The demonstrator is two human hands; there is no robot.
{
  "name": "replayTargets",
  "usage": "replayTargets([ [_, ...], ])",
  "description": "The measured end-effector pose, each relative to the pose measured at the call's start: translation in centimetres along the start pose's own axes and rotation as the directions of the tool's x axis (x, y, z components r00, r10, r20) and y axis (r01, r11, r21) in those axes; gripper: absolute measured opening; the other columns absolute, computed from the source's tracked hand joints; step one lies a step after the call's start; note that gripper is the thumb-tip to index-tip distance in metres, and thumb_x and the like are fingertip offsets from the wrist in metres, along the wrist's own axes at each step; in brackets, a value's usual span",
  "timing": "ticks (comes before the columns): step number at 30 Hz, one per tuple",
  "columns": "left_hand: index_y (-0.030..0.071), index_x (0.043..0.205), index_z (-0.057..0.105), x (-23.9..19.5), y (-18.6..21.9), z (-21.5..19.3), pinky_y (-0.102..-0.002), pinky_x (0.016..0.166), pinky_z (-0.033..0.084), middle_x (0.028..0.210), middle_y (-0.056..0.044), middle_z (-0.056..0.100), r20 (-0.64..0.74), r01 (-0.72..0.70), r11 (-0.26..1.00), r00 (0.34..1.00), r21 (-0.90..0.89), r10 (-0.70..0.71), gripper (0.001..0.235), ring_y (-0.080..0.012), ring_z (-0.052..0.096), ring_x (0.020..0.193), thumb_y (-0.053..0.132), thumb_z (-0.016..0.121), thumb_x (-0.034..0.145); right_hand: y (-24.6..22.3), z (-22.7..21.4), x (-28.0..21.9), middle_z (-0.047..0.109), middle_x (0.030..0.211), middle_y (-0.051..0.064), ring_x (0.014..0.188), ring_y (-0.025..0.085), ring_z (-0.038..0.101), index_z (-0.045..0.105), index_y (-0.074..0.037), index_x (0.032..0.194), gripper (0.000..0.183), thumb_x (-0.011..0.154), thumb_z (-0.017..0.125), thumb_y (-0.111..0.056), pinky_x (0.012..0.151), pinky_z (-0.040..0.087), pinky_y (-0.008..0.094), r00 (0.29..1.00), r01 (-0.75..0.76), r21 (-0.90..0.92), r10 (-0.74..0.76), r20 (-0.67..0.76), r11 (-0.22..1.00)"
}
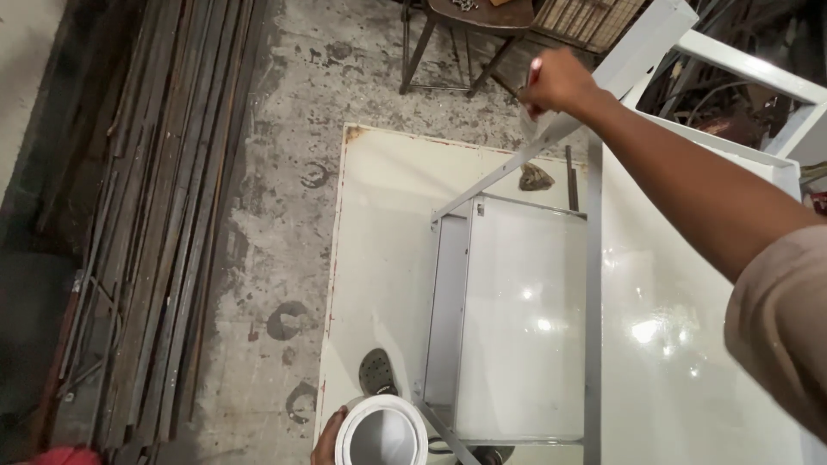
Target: Painting a white metal shelf with a brush and paint.
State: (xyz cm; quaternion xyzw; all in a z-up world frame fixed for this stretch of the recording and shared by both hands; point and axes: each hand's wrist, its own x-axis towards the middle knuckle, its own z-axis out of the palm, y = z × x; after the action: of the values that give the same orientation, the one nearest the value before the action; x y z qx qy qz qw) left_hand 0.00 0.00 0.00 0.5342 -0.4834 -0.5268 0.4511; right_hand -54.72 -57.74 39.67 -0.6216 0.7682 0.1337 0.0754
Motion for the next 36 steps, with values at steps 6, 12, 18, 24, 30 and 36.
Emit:
replayTargets([
  [6,-0.004,0.136,0.062,4.7,-0.1,0.6,-0.042,0.110,0.049,0.132,-0.024,0.069,0.051,0.051,0.993,0.997,0.108,-0.057,0.044,-0.0317,0.067,0.125,0.018,0.058,0.098,-2.3,-3.7,-0.7,0.078,0.082,0.015,0.071,0.022,0.076,0.077,-0.002,0.080,0.020,0.086,0.081,-0.021,0.070,0.061,0.037,0.999,0.038,-0.033,-0.038,0.013,0.999],
  [12,-0.003,0.133,0.064,3.2,-1.8,1.3,-0.041,0.112,0.050,0.129,-0.023,0.071,0.015,0.013,0.992,1.000,0.122,-0.015,0.040,-0.0297,0.069,0.124,0.019,0.058,0.099,0.8,-0.8,-0.4,0.077,0.081,0.012,0.065,0.020,0.075,0.078,-0.002,0.084,0.021,0.088,0.080,-0.021,0.066,0.061,0.034,0.997,-0.044,0.005,0.044,0.057,0.999],
  [18,-0.005,0.132,0.064,4.4,4.2,-0.1,-0.042,0.109,0.047,0.130,-0.024,0.070,0.072,-0.058,0.989,0.996,0.138,0.048,0.042,-0.0319,0.067,0.124,0.016,0.057,0.096,-5.1,-10.9,-13.8,0.076,0.087,0.016,0.070,0.020,0.076,0.076,-0.001,0.095,0.011,0.093,0.075,-0.012,0.065,0.064,0.034,0.988,0.154,0.523,-0.113,-0.109,0.839],
  [24,-0.002,0.137,0.057,-2.4,26.5,-1.3,-0.044,0.108,0.047,0.134,-0.022,0.064,0.044,-0.112,0.977,0.993,0.182,0.106,0.064,-0.0353,0.061,0.126,0.023,0.075,0.080,-6.5,-11.5,-35.7,0.080,0.091,0.010,0.076,0.016,0.080,0.081,-0.008,0.104,0.019,0.090,0.074,-0.017,0.063,0.066,0.029,0.795,0.540,0.709,-0.553,-0.251,0.453],
  [30,0.002,0.142,0.048,9.7,49.2,2.7,-0.047,0.107,0.046,0.138,-0.020,0.057,0.042,-0.199,0.957,0.980,0.213,0.194,0.099,-0.0394,0.054,0.128,0.032,0.095,0.061,-11.4,-10.8,-49.9,0.081,0.094,0.003,0.081,0.015,0.077,0.083,-0.011,0.107,0.021,0.088,0.080,-0.019,0.063,0.065,0.028,0.849,0.363,0.852,-0.510,-0.137,0.377],
  [36,0.003,0.144,0.048,6.2,51.7,4.5,-0.059,0.117,0.028,0.145,-0.017,0.057,0.289,-0.506,0.766,0.861,0.396,0.419,0.103,-0.0395,0.048,0.139,0.030,0.095,0.057,-15.8,-7.0,-55.1,0.076,0.085,0.009,0.073,0.022,0.073,0.080,-0.009,0.110,0.029,0.081,0.081,-0.017,0.063,0.059,0.034,0.892,0.430,0.602,-0.419,-0.168,0.673],
])
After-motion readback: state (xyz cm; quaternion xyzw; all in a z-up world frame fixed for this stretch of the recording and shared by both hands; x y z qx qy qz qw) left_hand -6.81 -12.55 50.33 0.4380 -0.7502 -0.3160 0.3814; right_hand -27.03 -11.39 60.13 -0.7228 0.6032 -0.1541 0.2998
